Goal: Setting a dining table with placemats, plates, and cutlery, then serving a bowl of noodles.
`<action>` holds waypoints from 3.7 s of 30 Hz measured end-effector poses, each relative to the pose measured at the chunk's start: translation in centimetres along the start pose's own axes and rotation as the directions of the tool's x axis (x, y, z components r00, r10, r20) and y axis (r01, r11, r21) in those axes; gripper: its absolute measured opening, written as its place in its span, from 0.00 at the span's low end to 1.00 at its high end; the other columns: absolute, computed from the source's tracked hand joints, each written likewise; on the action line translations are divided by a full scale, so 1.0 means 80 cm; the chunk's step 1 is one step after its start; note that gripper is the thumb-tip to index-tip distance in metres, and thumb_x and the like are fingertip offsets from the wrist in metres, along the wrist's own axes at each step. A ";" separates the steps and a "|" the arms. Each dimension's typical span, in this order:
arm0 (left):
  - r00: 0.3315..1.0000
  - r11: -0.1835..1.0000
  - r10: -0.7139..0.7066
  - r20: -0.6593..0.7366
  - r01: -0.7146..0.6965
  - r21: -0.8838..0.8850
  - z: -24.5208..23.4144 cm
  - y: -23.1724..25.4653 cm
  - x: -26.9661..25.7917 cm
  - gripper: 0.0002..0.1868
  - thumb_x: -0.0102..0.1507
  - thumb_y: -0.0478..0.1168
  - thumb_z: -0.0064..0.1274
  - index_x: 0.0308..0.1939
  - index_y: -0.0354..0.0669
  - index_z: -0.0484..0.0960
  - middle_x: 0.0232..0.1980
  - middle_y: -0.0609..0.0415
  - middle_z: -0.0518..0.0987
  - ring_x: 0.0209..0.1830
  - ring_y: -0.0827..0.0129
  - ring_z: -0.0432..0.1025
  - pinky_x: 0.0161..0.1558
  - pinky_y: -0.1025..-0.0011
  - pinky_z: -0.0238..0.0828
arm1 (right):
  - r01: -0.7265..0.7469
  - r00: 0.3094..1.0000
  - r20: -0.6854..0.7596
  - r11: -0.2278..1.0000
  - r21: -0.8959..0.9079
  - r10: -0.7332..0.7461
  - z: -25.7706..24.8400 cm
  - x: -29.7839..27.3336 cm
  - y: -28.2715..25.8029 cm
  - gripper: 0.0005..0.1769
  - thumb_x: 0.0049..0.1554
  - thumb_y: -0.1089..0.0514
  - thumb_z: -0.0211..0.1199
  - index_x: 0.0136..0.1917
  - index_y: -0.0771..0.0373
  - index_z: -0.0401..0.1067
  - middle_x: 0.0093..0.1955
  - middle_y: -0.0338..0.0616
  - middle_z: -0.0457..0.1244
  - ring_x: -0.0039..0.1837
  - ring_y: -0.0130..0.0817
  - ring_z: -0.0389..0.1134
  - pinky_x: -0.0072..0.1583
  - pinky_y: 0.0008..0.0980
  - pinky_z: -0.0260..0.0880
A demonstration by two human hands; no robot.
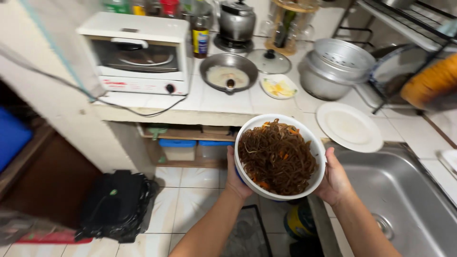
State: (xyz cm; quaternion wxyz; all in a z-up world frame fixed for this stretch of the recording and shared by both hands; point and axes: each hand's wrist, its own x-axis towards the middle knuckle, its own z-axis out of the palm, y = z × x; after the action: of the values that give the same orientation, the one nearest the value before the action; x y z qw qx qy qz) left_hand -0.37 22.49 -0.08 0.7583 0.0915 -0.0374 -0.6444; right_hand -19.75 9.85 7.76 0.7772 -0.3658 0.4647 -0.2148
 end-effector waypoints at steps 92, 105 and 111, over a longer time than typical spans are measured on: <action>-0.184 -0.085 0.948 -0.262 -0.933 0.349 -0.294 1.320 -1.647 0.53 0.61 0.80 0.14 0.75 0.51 0.65 0.75 0.44 0.67 0.74 0.48 0.63 0.69 0.51 0.65 | 0.062 0.165 0.614 0.613 -0.787 0.772 1.983 -0.510 1.113 0.44 0.62 0.26 0.32 0.74 0.57 0.63 0.72 0.50 0.62 0.72 0.48 0.62 0.71 0.55 0.60; -0.222 -0.139 0.950 -0.219 -0.930 0.339 -0.336 1.628 -1.795 0.52 0.61 0.79 0.16 0.74 0.53 0.66 0.75 0.45 0.68 0.74 0.49 0.63 0.69 0.51 0.66 | 0.117 0.194 0.619 0.608 -0.785 0.761 2.318 -0.527 1.221 0.42 0.63 0.27 0.33 0.73 0.55 0.64 0.72 0.53 0.62 0.73 0.50 0.62 0.69 0.57 0.63; -0.205 -0.055 0.919 -0.337 -0.912 0.405 -0.367 1.778 -1.886 0.53 0.57 0.82 0.19 0.74 0.55 0.65 0.74 0.42 0.68 0.75 0.46 0.62 0.69 0.49 0.65 | 0.043 0.158 0.638 0.640 -0.767 0.754 2.476 -0.513 1.303 0.43 0.62 0.25 0.35 0.72 0.56 0.66 0.72 0.55 0.62 0.72 0.52 0.63 0.69 0.56 0.63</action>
State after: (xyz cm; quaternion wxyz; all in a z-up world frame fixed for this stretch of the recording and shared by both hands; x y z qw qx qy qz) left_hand 117.60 195.37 6.95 0.9557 0.2116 0.1141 0.1697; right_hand 134.34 177.31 10.40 0.7404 -0.5172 0.0224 0.4288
